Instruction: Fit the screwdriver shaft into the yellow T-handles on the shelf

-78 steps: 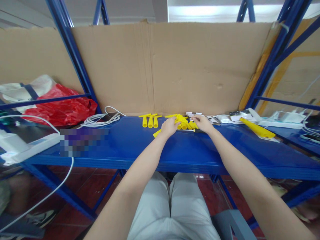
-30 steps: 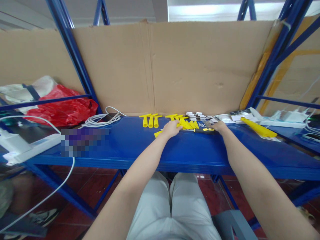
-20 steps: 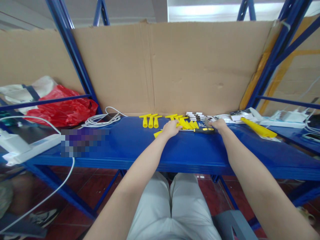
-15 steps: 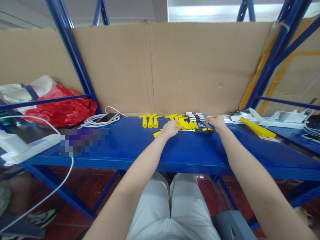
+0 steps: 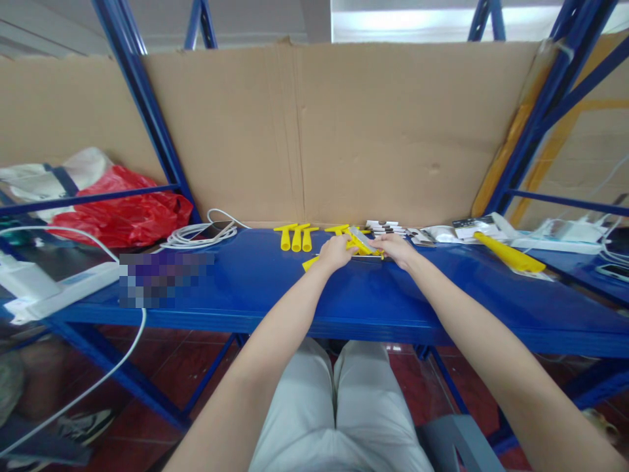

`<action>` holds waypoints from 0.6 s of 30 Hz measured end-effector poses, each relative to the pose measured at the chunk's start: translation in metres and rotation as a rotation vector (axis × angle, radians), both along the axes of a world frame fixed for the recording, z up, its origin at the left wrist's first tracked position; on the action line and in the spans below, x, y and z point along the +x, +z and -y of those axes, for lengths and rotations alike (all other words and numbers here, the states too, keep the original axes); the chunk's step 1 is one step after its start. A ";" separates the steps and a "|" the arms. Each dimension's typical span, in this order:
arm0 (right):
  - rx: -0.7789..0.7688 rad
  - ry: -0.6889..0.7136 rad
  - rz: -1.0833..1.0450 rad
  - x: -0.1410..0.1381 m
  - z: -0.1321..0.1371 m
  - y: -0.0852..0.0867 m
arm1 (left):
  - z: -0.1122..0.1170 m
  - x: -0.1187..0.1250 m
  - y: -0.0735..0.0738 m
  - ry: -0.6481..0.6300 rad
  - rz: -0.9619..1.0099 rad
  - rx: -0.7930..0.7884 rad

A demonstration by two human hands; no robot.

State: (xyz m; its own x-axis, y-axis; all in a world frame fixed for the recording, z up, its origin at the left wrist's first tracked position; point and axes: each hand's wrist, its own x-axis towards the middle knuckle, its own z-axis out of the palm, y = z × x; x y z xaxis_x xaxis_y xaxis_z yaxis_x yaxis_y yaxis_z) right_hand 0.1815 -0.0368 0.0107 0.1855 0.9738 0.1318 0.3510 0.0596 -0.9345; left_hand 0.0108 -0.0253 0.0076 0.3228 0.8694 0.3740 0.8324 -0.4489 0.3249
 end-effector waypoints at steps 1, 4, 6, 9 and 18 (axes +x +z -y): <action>0.000 -0.006 0.012 0.000 0.000 -0.001 | 0.000 0.000 0.000 -0.001 0.002 0.003; 0.012 -0.018 0.036 -0.002 0.002 -0.001 | 0.001 0.000 0.001 0.003 0.011 0.004; 0.012 -0.023 0.043 -0.003 0.004 0.001 | 0.001 -0.001 0.002 0.007 0.014 0.004; 0.000 -0.046 0.079 -0.006 0.007 0.003 | 0.001 -0.001 0.002 0.012 0.010 0.007; -0.027 0.020 0.103 -0.008 0.013 0.004 | 0.005 -0.002 0.004 -0.029 -0.014 0.041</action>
